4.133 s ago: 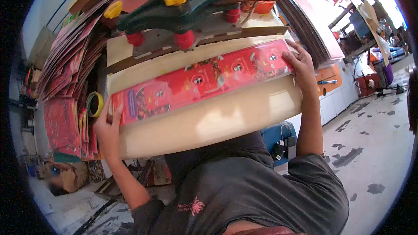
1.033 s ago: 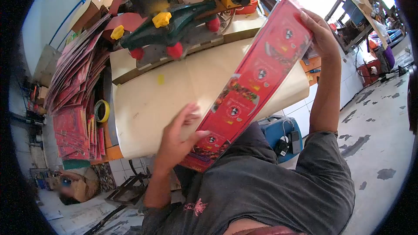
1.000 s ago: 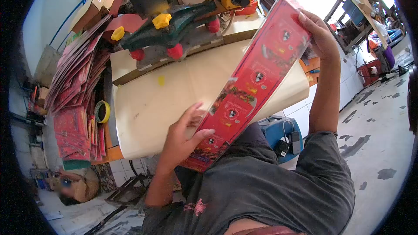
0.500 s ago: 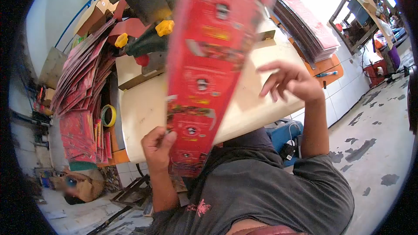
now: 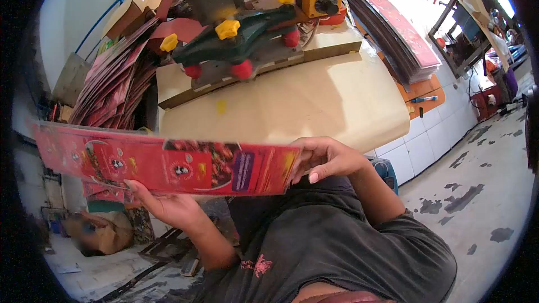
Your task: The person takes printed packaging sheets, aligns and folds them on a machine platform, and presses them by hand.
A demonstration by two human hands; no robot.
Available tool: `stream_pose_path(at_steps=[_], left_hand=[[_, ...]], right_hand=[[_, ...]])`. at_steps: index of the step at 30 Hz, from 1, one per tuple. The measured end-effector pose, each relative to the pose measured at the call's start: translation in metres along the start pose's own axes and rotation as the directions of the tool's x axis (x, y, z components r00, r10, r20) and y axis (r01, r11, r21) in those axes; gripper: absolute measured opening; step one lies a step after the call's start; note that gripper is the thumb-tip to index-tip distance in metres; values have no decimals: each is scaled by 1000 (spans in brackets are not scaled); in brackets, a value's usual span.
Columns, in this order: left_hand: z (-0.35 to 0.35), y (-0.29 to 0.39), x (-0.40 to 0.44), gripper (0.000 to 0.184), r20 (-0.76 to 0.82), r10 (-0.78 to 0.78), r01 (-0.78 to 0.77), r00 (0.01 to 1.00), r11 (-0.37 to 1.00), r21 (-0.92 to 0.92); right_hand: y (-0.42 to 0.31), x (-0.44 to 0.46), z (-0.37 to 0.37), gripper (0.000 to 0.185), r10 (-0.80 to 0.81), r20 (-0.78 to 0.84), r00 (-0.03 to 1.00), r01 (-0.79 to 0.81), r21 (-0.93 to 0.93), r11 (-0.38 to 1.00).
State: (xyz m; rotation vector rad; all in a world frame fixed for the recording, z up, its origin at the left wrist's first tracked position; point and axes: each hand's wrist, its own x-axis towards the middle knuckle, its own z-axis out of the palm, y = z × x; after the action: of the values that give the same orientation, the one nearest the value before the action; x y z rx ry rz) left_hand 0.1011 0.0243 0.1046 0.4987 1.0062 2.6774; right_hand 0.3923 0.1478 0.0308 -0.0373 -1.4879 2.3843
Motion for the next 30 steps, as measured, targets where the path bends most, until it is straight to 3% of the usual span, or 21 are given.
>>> stream_pose_path(at_steps=[2,3,5,6,8,10,14,18,20,21,23,24,26,28,30], left_hand=[[-9,-1,3,49,-10,8,-8,1000,1000,-11],[-28,-5,9,49,12,-65,64,998,995,74],[-35,-9,5,49,19,-144,139,989,977,164],[-34,-16,-3,42,92,-161,144,983,974,173],[-41,-20,-8,29,187,-219,177,958,960,215],[-49,-20,-8,25,190,-265,211,945,942,262],[-57,-18,-8,16,180,-322,229,929,887,400],[-84,-16,5,22,219,-217,115,951,909,400],[-95,4,26,29,76,-382,348,921,894,283],[-99,8,32,29,74,-385,351,920,892,284],[-105,14,41,36,-54,-242,248,969,928,280],[-105,19,45,33,-64,-269,276,961,922,271],[-118,23,53,36,-30,-292,288,956,910,298],[-129,23,64,40,2,-309,292,951,901,322],[-135,20,78,43,158,-388,322,908,889,326]], right_hand=[[0,2,3,56,-39,-28,999,40,41,998],[-2,3,7,56,-33,-25,999,34,42,999],[-9,5,15,45,16,-177,984,-15,8,1000],[-9,5,15,45,25,-177,984,-23,10,1000],[-9,4,14,40,21,-373,928,-38,-39,999],[-7,3,12,44,7,-513,858,-27,-32,999],[-11,0,13,38,5,-578,816,-35,-41,999],[-18,-13,7,35,-62,-615,786,10,-87,996],[-30,-27,1,36,-76,-694,716,67,-40,997],[-35,-35,-4,36,-73,-696,714,65,-37,997],[-42,-51,-13,34,-177,-742,647,107,-142,984],[-45,-56,-17,34,-174,-746,643,105,-139,985],[-50,-65,-22,32,-244,-825,510,139,-201,970],[-56,-71,-26,31,-276,-843,462,118,-249,961],[-63,-78,-33,29,-349,-836,424,116,-332,936]])
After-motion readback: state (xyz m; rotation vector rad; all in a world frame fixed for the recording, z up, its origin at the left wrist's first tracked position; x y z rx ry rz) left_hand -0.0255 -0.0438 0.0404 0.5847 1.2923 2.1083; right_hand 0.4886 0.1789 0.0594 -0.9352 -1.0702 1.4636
